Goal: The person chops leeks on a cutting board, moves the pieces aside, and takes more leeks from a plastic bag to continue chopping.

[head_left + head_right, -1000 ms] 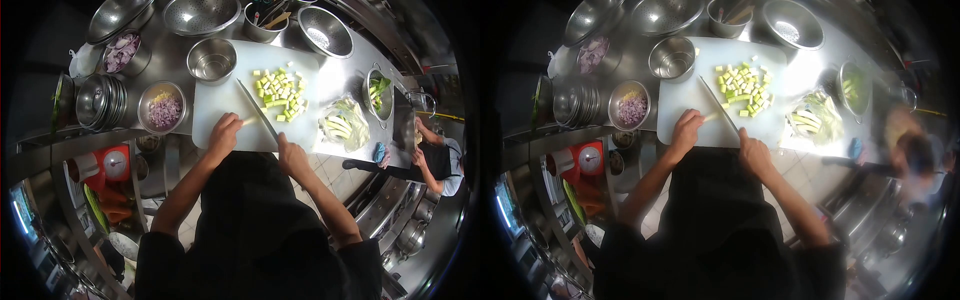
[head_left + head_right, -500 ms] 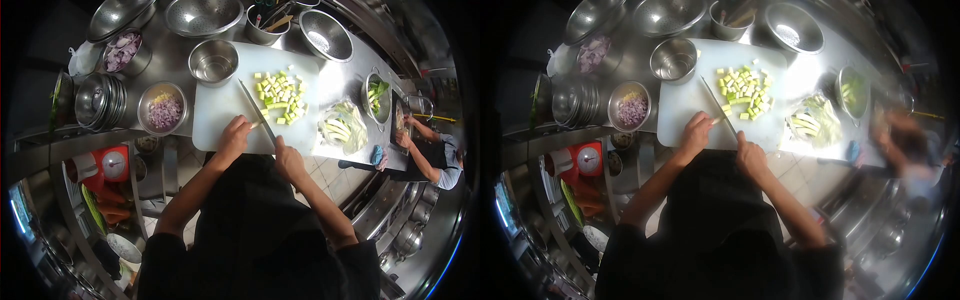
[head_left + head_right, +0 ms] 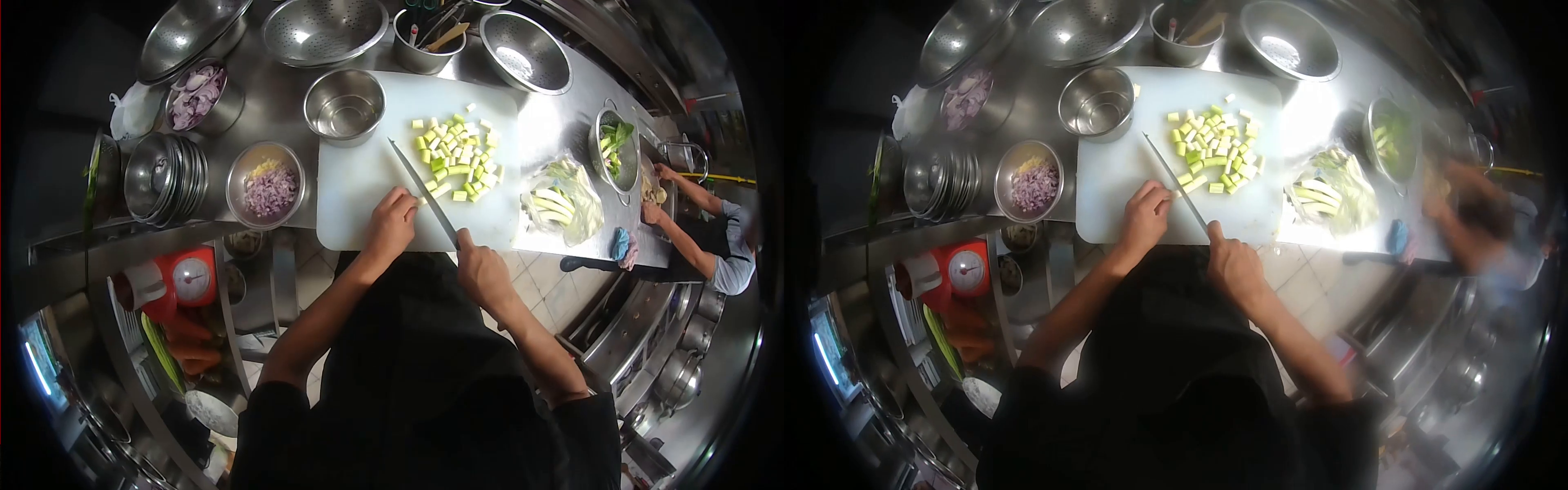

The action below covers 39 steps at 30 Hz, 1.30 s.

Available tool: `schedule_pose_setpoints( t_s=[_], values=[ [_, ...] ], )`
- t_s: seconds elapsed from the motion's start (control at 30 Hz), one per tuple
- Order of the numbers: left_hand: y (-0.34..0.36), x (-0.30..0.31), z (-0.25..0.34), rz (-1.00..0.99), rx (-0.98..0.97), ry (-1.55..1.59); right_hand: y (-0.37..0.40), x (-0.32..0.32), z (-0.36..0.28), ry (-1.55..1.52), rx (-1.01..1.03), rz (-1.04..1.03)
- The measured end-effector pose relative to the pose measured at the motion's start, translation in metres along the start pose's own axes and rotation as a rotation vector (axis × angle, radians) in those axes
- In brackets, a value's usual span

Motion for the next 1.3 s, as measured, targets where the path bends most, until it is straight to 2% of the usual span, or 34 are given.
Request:
schedule_pose_setpoints(
  t_s=[0.23,0.33,0.47,0.53,0.57,0.63,0.7,0.8,0.87,0.9,0.93,1.0,1.07,1.1,1.13,1.17,1.2,1.3],
  values=[
    [0.002,-0.005,-0.003,0.033,-0.027,-0.022,-0.013,-0.03,0.004,-0.081,0.007,0.033],
    [0.004,-0.003,-0.002,-0.003,-0.03,-0.014,-0.029,-0.022,0.0,-0.095,-0.012,0.041],
    [-0.01,-0.009,-0.002,0.071,0.026,0.045,-0.012,0.012,0.017,-0.132,-0.059,0.067],
    [-0.015,-0.018,0.004,0.099,0.083,0.067,0.003,0.033,0.035,-0.23,-0.151,0.189],
    [-0.024,-0.021,0.012,0.129,0.058,0.087,0.006,0.043,0.044,-0.18,-0.239,0.182],
    [-0.04,-0.025,0.037,0.133,0.009,0.125,0.013,0.044,0.071,-0.155,-0.259,0.237],
    [-0.051,-0.025,0.077,0.262,-0.251,-0.106,0.021,0.051,0.094,-0.155,-0.301,0.263],
    [-0.059,-0.059,0.116,0.112,-0.376,0.074,0.046,0.067,0.113,-0.36,-0.333,0.251],
    [-0.057,-0.101,0.136,0.021,-0.346,0.178,0.073,0.102,0.122,-0.425,-0.353,0.285],
    [-0.052,-0.128,0.141,-0.114,-0.304,0.207,0.09,0.116,0.135,-0.54,-0.419,0.323],
    [-0.047,-0.155,0.149,-0.276,-0.323,0.129,0.106,0.125,0.15,-0.655,-0.486,0.359],
    [-0.041,-0.209,0.151,-0.342,-0.362,0.034,0.134,0.14,0.185,-0.593,-0.561,0.458],
    [-0.04,-0.266,0.138,-0.827,-0.258,-0.644,0.156,0.15,0.218,-0.583,-0.624,0.534],
    [-0.041,-0.286,0.124,-0.835,-0.259,-0.656,0.164,0.153,0.229,-0.588,-0.659,0.55],
    [-0.04,-0.306,0.106,-0.73,-0.449,-0.687,0.171,0.157,0.239,-0.592,-0.693,0.566],
    [-0.04,-0.311,0.118,-0.622,-0.638,-0.71,0.176,0.158,0.248,-0.604,-0.698,0.562],
    [-0.039,-0.313,0.12,-0.633,-0.638,-0.717,0.181,0.158,0.257,-0.658,-0.726,0.542],
    [-0.044,-0.303,0.145,-0.723,-0.448,-0.565,0.189,0.148,0.277,-0.782,-0.74,0.535]
  ],
)
Point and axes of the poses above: each hand's wrist, its own y-axis away from the middle knuckle, its own x-axis out of the back of the hand, z = x × y, the point moved 4 cm from there along -y, towards the middle knuckle, and after that the axes turned 9 degrees about z, right-handed, at the moved point
